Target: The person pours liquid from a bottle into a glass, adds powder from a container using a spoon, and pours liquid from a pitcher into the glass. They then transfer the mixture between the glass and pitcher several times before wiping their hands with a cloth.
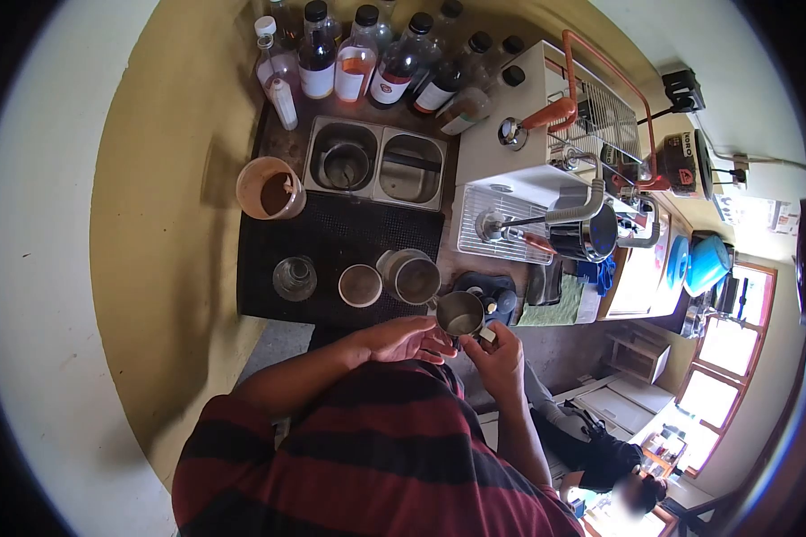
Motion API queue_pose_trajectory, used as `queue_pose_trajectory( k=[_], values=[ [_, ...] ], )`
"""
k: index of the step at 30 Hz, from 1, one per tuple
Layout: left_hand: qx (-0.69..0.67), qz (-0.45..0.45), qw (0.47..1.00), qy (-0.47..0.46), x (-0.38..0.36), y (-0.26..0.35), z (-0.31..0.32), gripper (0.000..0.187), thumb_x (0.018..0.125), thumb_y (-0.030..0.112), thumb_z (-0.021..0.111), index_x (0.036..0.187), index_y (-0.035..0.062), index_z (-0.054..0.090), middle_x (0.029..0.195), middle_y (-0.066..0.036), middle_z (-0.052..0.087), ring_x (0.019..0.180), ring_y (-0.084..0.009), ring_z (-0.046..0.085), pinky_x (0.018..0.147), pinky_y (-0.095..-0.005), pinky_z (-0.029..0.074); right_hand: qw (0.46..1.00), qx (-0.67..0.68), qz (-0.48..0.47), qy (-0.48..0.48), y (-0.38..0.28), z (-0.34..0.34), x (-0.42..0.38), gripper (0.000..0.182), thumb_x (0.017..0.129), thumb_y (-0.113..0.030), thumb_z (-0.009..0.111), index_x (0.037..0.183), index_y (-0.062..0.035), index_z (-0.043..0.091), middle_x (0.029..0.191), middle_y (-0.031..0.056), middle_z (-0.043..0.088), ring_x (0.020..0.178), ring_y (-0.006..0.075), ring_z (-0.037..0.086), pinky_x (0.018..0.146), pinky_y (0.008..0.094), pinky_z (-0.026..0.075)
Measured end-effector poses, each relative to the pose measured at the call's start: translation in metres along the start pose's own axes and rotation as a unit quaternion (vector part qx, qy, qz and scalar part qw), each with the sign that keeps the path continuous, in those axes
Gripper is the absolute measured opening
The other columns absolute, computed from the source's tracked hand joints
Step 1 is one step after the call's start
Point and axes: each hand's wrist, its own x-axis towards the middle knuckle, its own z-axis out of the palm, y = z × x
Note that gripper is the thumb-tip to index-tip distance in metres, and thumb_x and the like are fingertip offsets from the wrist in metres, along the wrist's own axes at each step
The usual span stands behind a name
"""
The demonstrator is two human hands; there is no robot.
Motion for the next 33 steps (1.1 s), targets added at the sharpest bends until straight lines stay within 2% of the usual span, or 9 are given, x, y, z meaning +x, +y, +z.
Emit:
queue_pose_trajectory(
  k=[11,14,20,23,29,33],
  values=[
    [0.003,-0.003,1.0,0.01,0.003,0.001,0.0,0.05,0.102,0.048,0.051,0.118,0.0018,0.06,0.122,-0.015,0.063,0.123,-0.0281,0.058,0.104,-0.0435,0.046,1.0,0.012,-0.003,0.003,0.001,-0.001,0.003,0.041,0.079,-0.029,0.083,0.076,0.0003,0.055,0.059,0.0081,0.052,0.054,0.0148,0.046,0.052,0.0346,0.038],
    [0.002,0.0,1.0,0.012,0.003,0.001,0.001,0.05,0.102,0.048,0.051,0.119,0.0018,0.06,0.122,-0.015,0.063,0.123,-0.028,0.058,0.104,-0.0433,0.046,1.0,-0.005,-0.017,0.003,-0.001,-0.001,0.004,0.031,0.083,-0.017,0.08,0.074,-0.0018,0.053,0.06,-0.0026,0.051,0.058,0.0034,0.04,0.05,0.0262,0.032],
    [-0.003,-0.003,1.0,0.009,0.005,0.0,0.0,0.05,0.103,0.047,0.048,0.121,0.0022,0.059,0.124,-0.015,0.062,0.122,-0.0285,0.058,0.104,-0.0429,0.046,1.0,0.004,-0.001,-0.001,-0.006,-0.003,0.005,0.033,0.082,-0.017,0.08,0.074,-0.0017,0.053,0.06,-0.0033,0.048,0.058,0.0035,0.038,0.05,0.0265,0.031],
    [-0.002,-0.005,1.0,0.011,0.008,-0.001,-0.002,0.05,0.104,0.047,0.047,0.122,0.0022,0.059,0.126,-0.015,0.062,0.122,-0.0289,0.058,0.104,-0.0429,0.046,1.0,-0.008,0.006,0.0,-0.002,-0.004,0.007,0.04,0.079,-0.028,0.083,0.076,0.0004,0.055,0.059,0.0081,0.052,0.054,0.0147,0.046,0.052,0.0344,0.038],
    [0.007,0.001,1.0,0.008,0.01,-0.001,0.001,0.054,0.104,0.049,0.043,0.126,0.0017,0.057,0.128,-0.016,0.061,0.122,-0.0292,0.058,0.103,-0.0419,0.046,1.0,-0.01,0.007,0.002,-0.004,-0.007,0.01,0.04,0.08,-0.029,0.083,0.078,0.0006,0.056,0.06,0.0075,0.054,0.055,0.0131,0.046,0.052,0.0337,0.038],
    [0.032,0.0,0.999,0.009,0.011,0.001,0.005,0.057,0.104,0.052,0.04,0.126,0.0025,0.058,0.13,-0.015,0.06,0.123,-0.0291,0.058,0.104,-0.0412,0.045,1.0,-0.009,0.007,-0.003,-0.009,-0.009,0.012,0.039,0.08,-0.029,0.083,0.081,0.0014,0.058,0.062,0.009,0.058,0.057,0.0121,0.05,0.054,0.0328,0.042]
  ],
)
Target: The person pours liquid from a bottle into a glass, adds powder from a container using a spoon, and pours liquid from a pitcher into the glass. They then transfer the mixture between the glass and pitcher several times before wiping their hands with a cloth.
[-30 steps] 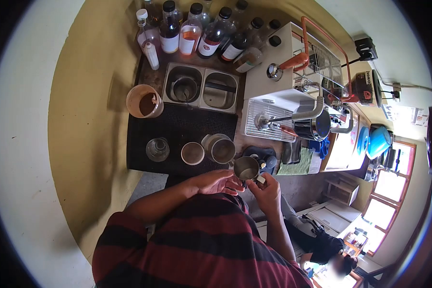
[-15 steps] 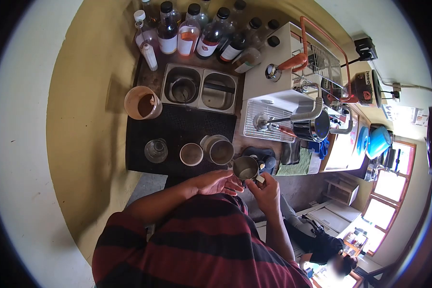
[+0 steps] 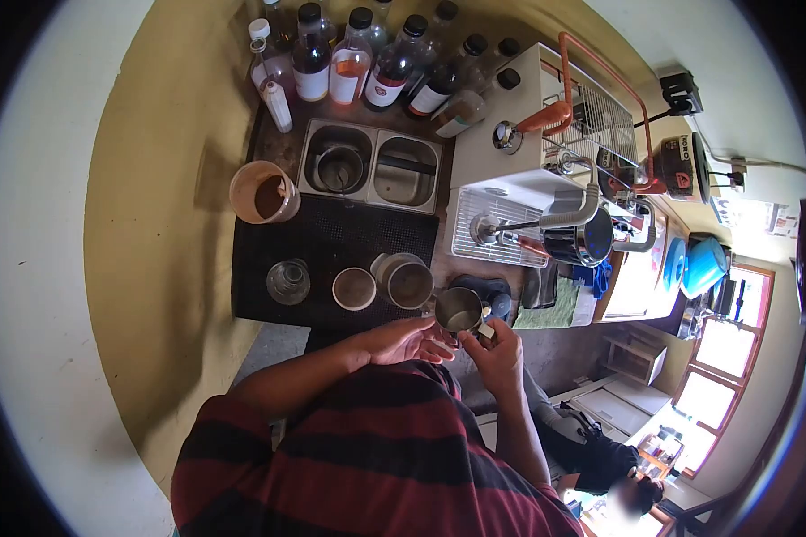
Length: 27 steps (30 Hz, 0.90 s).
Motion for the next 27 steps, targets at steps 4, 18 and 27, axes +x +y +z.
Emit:
queue_pose_trajectory(
  k=[4,18,27],
  values=[
    [0.012,0.001,1.0,-0.003,0.001,0.001,0.0,0.056,0.104,0.053,0.039,0.123,0.0042,0.059,0.13,-0.015,0.06,0.124,-0.0289,0.057,0.104,-0.0418,0.043,1.0,0.011,0.005,-0.001,0.001,0.0,0.003,0.039,0.08,-0.029,0.083,0.083,0.0024,0.06,0.065,0.0106,0.062,0.06,0.012,0.055,0.056,0.0323,0.045],
    [0.02,0.014,1.0,-0.019,-0.006,0.01,0.015,0.056,0.104,0.055,0.04,0.125,0.0065,0.058,0.127,-0.012,0.061,0.122,-0.0279,0.058,0.104,-0.0414,0.044,1.0,-0.003,-0.001,-0.006,-0.012,-0.004,0.009,0.042,0.08,-0.031,0.084,0.08,0.0015,0.057,0.065,0.007,0.059,0.06,0.0094,0.049,0.054,0.031,0.042],
    [0.021,0.021,1.0,-0.008,-0.009,0.015,0.022,0.059,0.104,0.056,0.039,0.131,0.006,0.055,0.128,-0.011,0.062,0.125,-0.0243,0.057,0.104,-0.0395,0.042,1.0,-0.005,-0.013,-0.006,-0.025,-0.006,0.011,0.04,0.081,-0.029,0.083,0.079,0.0006,0.056,0.063,0.0062,0.057,0.059,0.0082,0.045,0.052,0.0301,0.038]
  ],
)
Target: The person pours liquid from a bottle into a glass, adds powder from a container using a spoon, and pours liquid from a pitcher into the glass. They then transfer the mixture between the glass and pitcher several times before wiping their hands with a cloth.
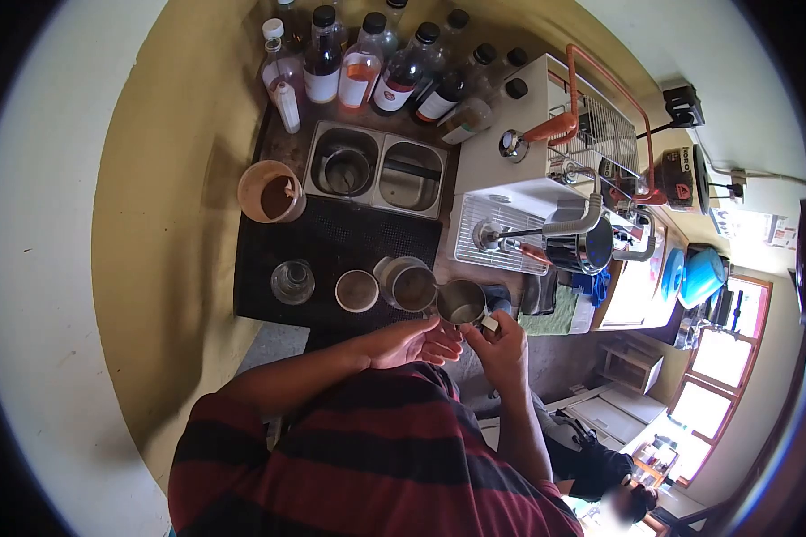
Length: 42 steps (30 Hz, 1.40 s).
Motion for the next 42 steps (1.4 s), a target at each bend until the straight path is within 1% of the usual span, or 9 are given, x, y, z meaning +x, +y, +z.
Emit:
queue_pose_trajectory(
  k=[2,5,8,20,23,26,29,32,42],
  values=[
    [0.0,0.007,1.0,-0.005,0.0,0.0,-0.001,0.059,0.104,0.056,0.039,0.132,0.006,0.055,0.128,-0.011,0.062,0.125,-0.0242,0.057,0.104,-0.0393,0.042,1.0,-0.013,-0.001,0.0,-0.002,-0.001,0.001,0.04,0.081,-0.029,0.083,0.079,0.0005,0.056,0.063,0.0057,0.056,0.059,0.008,0.044,0.052,0.0301,0.038],
    [-0.003,0.015,1.0,-0.013,0.0,0.0,-0.002,0.059,0.104,0.055,0.038,0.132,0.0061,0.055,0.129,-0.011,0.062,0.125,-0.0241,0.057,0.104,-0.0393,0.042,1.0,0.021,-0.02,0.011,-0.008,0.001,0.001,0.042,0.08,-0.031,0.083,0.077,0.0005,0.056,0.061,0.0042,0.053,0.058,0.0083,0.042,0.051,0.0303,0.036],
    [-0.003,0.012,1.0,-0.008,-0.001,0.001,0.001,0.059,0.104,0.055,0.037,0.132,0.0062,0.055,0.129,-0.011,0.062,0.124,-0.0241,0.057,0.104,-0.0393,0.042,1.0,0.002,-0.021,0.006,-0.006,0.001,0.003,0.043,0.08,-0.032,0.083,0.076,0.0005,0.055,0.06,0.0033,0.051,0.057,0.0088,0.041,0.051,0.0303,0.036],
    [0.001,0.021,1.0,-0.018,-0.012,0.001,0.005,0.061,0.104,0.057,0.034,0.132,0.0064,0.053,0.127,-0.012,0.062,0.123,-0.0237,0.057,0.103,-0.0382,0.043,1.0,-0.01,-0.012,-0.011,-0.02,0.003,-0.002,0.039,0.081,-0.03,0.083,0.079,0.0006,0.058,0.062,0.0036,0.055,0.059,0.0079,0.044,0.053,0.0291,0.037],
    [-0.002,0.025,0.999,-0.025,-0.014,-0.001,0.003,0.061,0.104,0.057,0.034,0.132,0.0061,0.052,0.126,-0.012,0.062,0.123,-0.0239,0.058,0.103,-0.0377,0.044,1.0,-0.011,-0.022,-0.012,-0.018,0.005,-0.004,0.04,0.081,-0.03,0.083,0.078,0.0006,0.058,0.062,0.0032,0.055,0.059,0.0078,0.044,0.053,0.029,0.037],
    [-0.001,0.026,0.999,-0.027,-0.017,-0.004,0.002,0.061,0.104,0.057,0.034,0.133,0.0059,0.052,0.125,-0.012,0.063,0.122,-0.0242,0.058,0.102,-0.0377,0.044,0.999,0.015,-0.039,0.002,-0.021,0.01,-0.007,0.041,0.08,-0.022,0.082,0.071,-0.004,0.047,0.059,-0.0047,0.039,0.058,0.0045,0.033,0.05,0.0279,0.027],
    [0.005,0.025,0.999,-0.03,-0.02,-0.005,0.002,0.062,0.104,0.057,0.033,0.133,0.0059,0.051,0.125,-0.012,0.063,0.122,-0.0242,0.058,0.102,-0.038,0.044,0.999,-0.007,-0.041,0.003,-0.023,0.01,-0.01,0.042,0.08,-0.024,0.083,0.07,-0.0036,0.047,0.059,-0.0037,0.039,0.058,0.0047,0.034,0.05,0.0284,0.027],
    [0.0,0.024,0.999,-0.031,-0.021,-0.008,0.001,0.063,0.104,0.058,0.032,0.134,0.0061,0.051,0.125,-0.013,0.062,0.122,-0.0241,0.058,0.102,-0.0384,0.045,0.999,-0.026,-0.032,-0.013,-0.023,0.009,-0.013,0.041,0.081,-0.031,0.083,0.077,0.0,0.057,0.061,0.0029,0.053,0.059,0.0071,0.042,0.052,0.0295,0.035],
    [0.009,0.014,1.0,-0.017,-0.025,-0.016,0.004,0.076,0.098,0.07,0.031,0.136,0.0064,0.049,0.123,-0.013,0.062,0.118,-0.0227,0.059,0.102,-0.0379,0.047,0.999,0.001,-0.028,-0.017,-0.013,0.014,-0.022,0.041,0.08,-0.03,0.083,0.076,0.0008,0.056,0.062,0.0034,0.054,0.06,0.0079,0.042,0.052,0.0296,0.036]
  ],
)
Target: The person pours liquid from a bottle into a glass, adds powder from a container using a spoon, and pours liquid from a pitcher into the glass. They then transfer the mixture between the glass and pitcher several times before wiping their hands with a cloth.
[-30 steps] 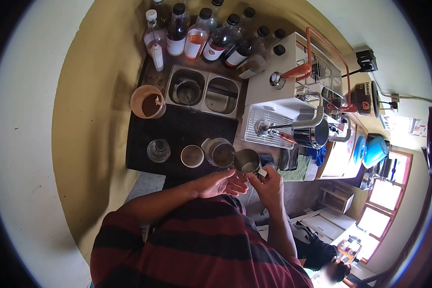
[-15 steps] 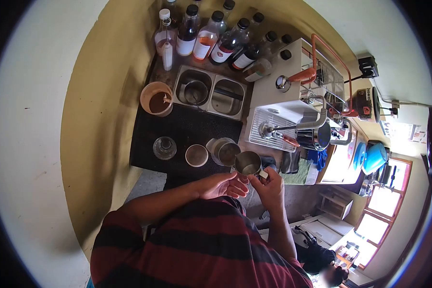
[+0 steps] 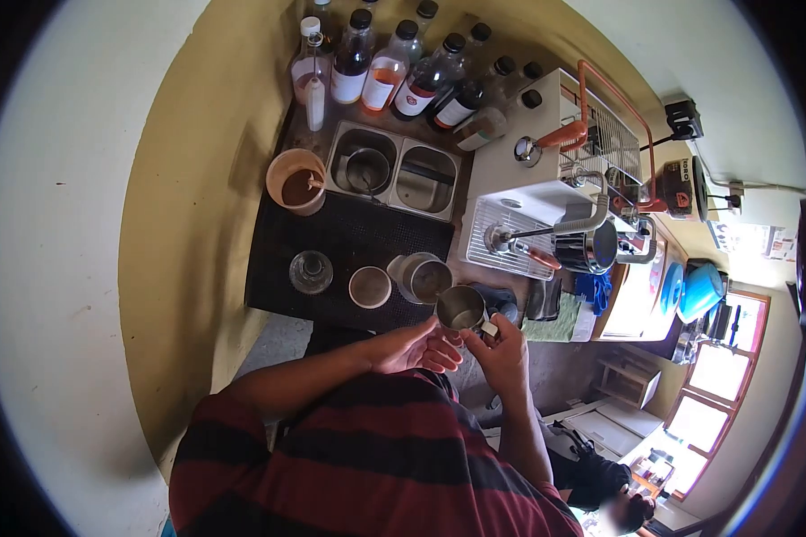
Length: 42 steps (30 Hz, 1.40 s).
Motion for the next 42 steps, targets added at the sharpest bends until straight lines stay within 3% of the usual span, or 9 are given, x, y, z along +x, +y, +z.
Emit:
queue_pose_trajectory(
  k=[6,9,18,39,42],
  values=[
    [-0.014,-0.004,1.0,-0.017,0.0,-0.005,-0.002,0.084,0.095,0.074,0.029,0.136,0.0033,0.048,0.12,-0.013,0.063,0.116,-0.0219,0.061,0.103,-0.0375,0.047,1.0,0.001,-0.004,0.008,0.008,0.001,-0.004,0.043,0.079,-0.03,0.084,0.076,0.0008,0.055,0.061,0.0037,0.053,0.059,0.0086,0.042,0.052,0.031,0.036],
    [-0.001,-0.017,0.999,-0.029,0.001,-0.007,-0.006,0.088,0.093,0.075,0.026,0.137,0.0018,0.047,0.13,-0.017,0.06,0.127,-0.0306,0.054,0.108,-0.0429,0.041,1.0,0.005,-0.006,0.013,0.012,0.003,-0.006,0.043,0.079,-0.031,0.084,0.076,0.0007,0.055,0.06,0.0042,0.052,0.058,0.0089,0.042,0.051,0.0317,0.037],
    [-0.01,-0.025,0.999,-0.026,0.006,-0.012,-0.007,0.087,0.094,0.074,0.027,0.138,0.0015,0.046,0.131,-0.017,0.059,0.128,-0.0311,0.054,0.108,-0.0439,0.041,0.999,-0.034,0.005,0.006,0.01,-0.005,-0.008,0.042,0.079,-0.031,0.084,0.078,0.0013,0.057,0.06,0.0059,0.053,0.057,0.0099,0.044,0.052,0.032,0.039],
    [0.001,-0.043,0.999,-0.018,0.025,-0.011,-0.003,0.086,0.095,0.074,0.025,0.137,0.001,0.045,0.127,-0.017,0.06,0.121,-0.0267,0.057,0.105,-0.0402,0.045,0.999,-0.038,0.028,0.015,0.025,-0.016,-0.004,0.042,0.079,-0.033,0.083,0.079,0.0016,0.059,0.062,0.0097,0.055,0.056,0.013,0.047,0.052,0.0336,0.039],
    [0.008,-0.046,0.999,-0.012,0.028,-0.007,0.002,0.083,0.095,0.074,0.026,0.135,0.0048,0.048,0.121,-0.011,0.062,0.114,-0.0202,0.06,0.102,-0.0364,0.045,0.999,-0.034,0.042,0.01,0.016,-0.021,-0.003,0.04,0.079,-0.033,0.083,0.082,0.0016,0.062,0.063,0.0096,0.057,0.058,0.0124,0.048,0.053,0.033,0.04]
  ],
)
